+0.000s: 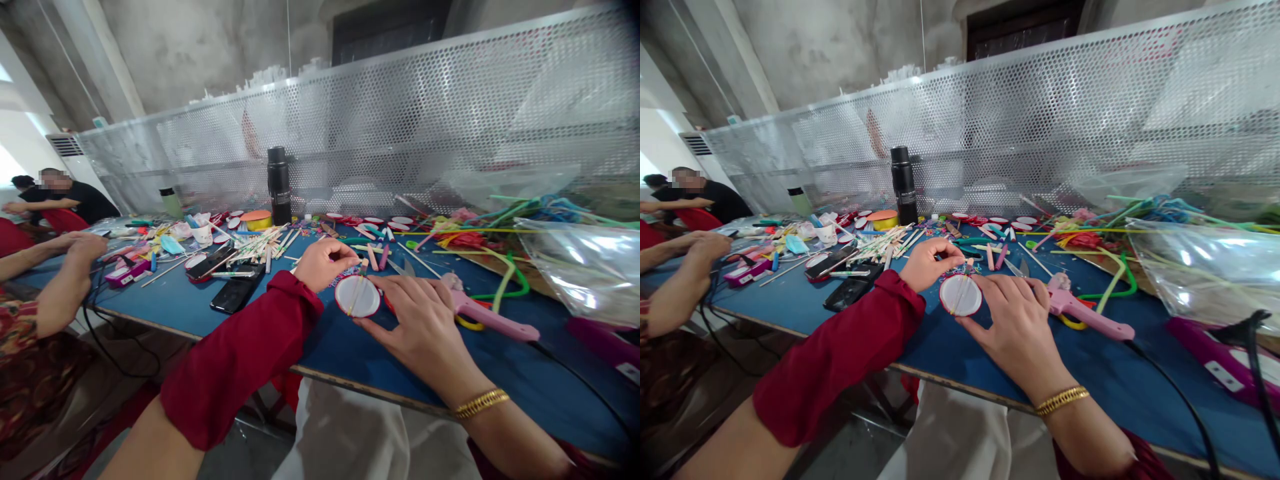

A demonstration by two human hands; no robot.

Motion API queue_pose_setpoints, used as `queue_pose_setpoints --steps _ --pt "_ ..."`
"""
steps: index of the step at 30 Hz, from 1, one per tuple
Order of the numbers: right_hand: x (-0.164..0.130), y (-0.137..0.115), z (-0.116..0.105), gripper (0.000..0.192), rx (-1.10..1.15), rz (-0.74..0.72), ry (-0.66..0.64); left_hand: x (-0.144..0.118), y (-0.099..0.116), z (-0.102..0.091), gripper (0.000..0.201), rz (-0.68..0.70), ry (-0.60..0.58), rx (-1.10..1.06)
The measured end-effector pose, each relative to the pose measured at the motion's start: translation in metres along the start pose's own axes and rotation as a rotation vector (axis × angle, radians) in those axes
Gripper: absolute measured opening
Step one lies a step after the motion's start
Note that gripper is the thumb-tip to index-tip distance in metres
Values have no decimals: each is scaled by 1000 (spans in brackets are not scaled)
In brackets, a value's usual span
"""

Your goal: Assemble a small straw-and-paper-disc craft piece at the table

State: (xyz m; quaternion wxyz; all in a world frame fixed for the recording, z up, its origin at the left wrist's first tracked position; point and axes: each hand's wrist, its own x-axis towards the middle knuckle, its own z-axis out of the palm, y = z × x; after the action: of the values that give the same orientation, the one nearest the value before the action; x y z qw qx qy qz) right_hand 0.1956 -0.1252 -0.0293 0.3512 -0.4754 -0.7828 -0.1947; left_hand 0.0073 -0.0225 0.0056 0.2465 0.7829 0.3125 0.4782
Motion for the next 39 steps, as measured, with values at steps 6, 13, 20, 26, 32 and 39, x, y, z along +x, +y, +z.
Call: queue_pose_setpoints --steps 6,13,20,26,32,39 --pt "0 0 0 45 7 0 -3 0 0 0 11 2 -4 10" --pt "0 0 0 46 3 -2 2 0 -1 0 12 2 -3 1" --pt "0 0 -1 48 -7 5 -6 0 -3 0 12 16 -11 -22" --pt "1 -1 -2 46 -14 0 13 0 -2 -1 13 20 -10 3" --pt "1 0 -1 46 -16 1 9 0 -2 -2 14 20 -4 -8" --pt "0 0 0 47 -9 2 3 0 -2 -2 12 19 0 -11"
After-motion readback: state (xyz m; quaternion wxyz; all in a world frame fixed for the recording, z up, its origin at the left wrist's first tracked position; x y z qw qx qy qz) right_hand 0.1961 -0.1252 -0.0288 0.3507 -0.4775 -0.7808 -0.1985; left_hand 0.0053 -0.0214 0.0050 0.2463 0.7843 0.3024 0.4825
